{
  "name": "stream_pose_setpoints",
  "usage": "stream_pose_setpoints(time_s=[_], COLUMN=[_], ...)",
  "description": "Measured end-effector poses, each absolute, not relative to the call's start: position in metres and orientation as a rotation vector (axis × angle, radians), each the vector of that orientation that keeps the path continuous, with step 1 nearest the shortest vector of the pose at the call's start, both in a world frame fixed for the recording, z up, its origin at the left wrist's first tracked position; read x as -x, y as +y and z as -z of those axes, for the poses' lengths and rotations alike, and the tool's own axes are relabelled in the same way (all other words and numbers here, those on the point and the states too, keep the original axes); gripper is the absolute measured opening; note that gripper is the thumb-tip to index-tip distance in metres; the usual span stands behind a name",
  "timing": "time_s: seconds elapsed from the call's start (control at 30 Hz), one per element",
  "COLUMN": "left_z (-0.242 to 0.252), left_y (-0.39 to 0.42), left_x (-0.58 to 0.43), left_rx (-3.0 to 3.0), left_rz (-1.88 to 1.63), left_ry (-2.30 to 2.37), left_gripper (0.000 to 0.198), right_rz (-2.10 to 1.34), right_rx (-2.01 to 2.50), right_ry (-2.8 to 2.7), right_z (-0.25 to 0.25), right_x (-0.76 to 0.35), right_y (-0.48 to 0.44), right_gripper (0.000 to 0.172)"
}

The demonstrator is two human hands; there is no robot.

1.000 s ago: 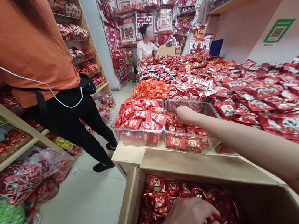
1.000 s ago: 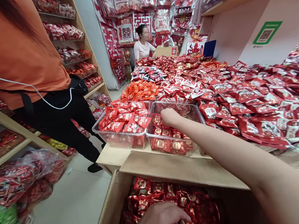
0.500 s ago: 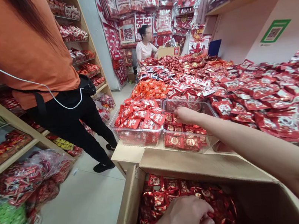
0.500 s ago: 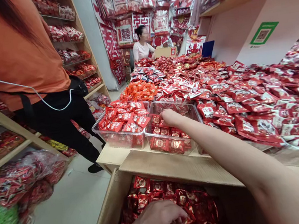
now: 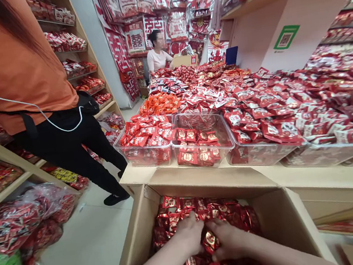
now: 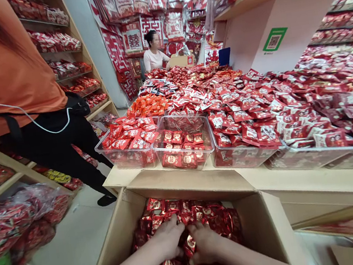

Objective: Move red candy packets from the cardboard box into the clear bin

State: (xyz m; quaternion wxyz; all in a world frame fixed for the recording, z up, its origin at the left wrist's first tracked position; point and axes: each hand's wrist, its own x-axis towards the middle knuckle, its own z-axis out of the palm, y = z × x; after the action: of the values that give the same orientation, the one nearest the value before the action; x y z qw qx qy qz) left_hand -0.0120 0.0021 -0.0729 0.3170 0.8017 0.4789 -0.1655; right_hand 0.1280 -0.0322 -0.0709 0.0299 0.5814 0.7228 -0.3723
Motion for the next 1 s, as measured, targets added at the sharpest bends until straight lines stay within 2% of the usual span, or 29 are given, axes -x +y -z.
stream_pose_setpoints(time_s=[0.07, 0.13, 0.23, 0.33, 0.4, 0.5, 0.57, 0.63, 0.7, 0.8, 0.9, 1.0], left_z=[0.076, 0.078, 0.081, 0.081, 0.074, 0.055, 0.039, 0.026, 0.017, 0.011, 0.011, 0.012], left_y=[0.005, 0.007, 0.009, 0.013, 0.018, 0.027, 0.031, 0.033, 0.031, 0.026, 0.02, 0.014], left_x=[0.012, 0.014, 0.016, 0.017, 0.018, 0.021, 0.024, 0.026, 0.026, 0.023, 0.018, 0.012], left_rx=[-2.113, -2.094, -2.044, -1.961, -1.894, -1.772, -1.67, -1.531, -1.172, -0.634, -0.6, -0.774], left_rz=[0.437, 0.454, 0.381, 0.23, 0.093, -0.152, -0.293, -0.393, -0.487, -0.563, -0.559, -0.567], left_ry=[1.25, 1.258, 1.303, 1.356, 1.37, 1.336, 1.276, 1.173, 0.938, 0.595, 0.555, 0.699], left_gripper=[0.054, 0.041, 0.021, 0.006, 0.007, 0.011, 0.013, 0.016, 0.018, 0.014, 0.02, 0.029], right_rz=[1.083, 1.017, 0.998, 1.064, 1.222, 1.444, 1.689, 2.08, 2.445, 2.81, 3.104, 3.19], right_rx=[-1.888, -1.941, -1.964, -1.942, -2.01, -2.126, -2.15, -2.137, -2.124, -2.068, -2.033, -2.086], right_ry=[2.157, 2.141, 2.222, 2.351, 2.4, 2.398, 2.293, 2.096, 1.926, 1.865, 1.772, 1.692], right_z=[0.097, 0.108, 0.106, 0.095, 0.083, 0.06, 0.041, 0.023, 0.008, -0.005, -0.004, 0.003], right_x=[-0.115, -0.108, -0.109, -0.12, -0.128, -0.142, -0.15, -0.156, -0.158, -0.157, -0.155, -0.153], right_y=[-0.038, -0.041, -0.04, -0.03, -0.021, -0.014, -0.016, -0.022, -0.029, -0.032, -0.029, -0.025], right_gripper=[0.078, 0.078, 0.059, 0.028, 0.014, 0.011, 0.013, 0.021, 0.027, 0.027, 0.032, 0.023])
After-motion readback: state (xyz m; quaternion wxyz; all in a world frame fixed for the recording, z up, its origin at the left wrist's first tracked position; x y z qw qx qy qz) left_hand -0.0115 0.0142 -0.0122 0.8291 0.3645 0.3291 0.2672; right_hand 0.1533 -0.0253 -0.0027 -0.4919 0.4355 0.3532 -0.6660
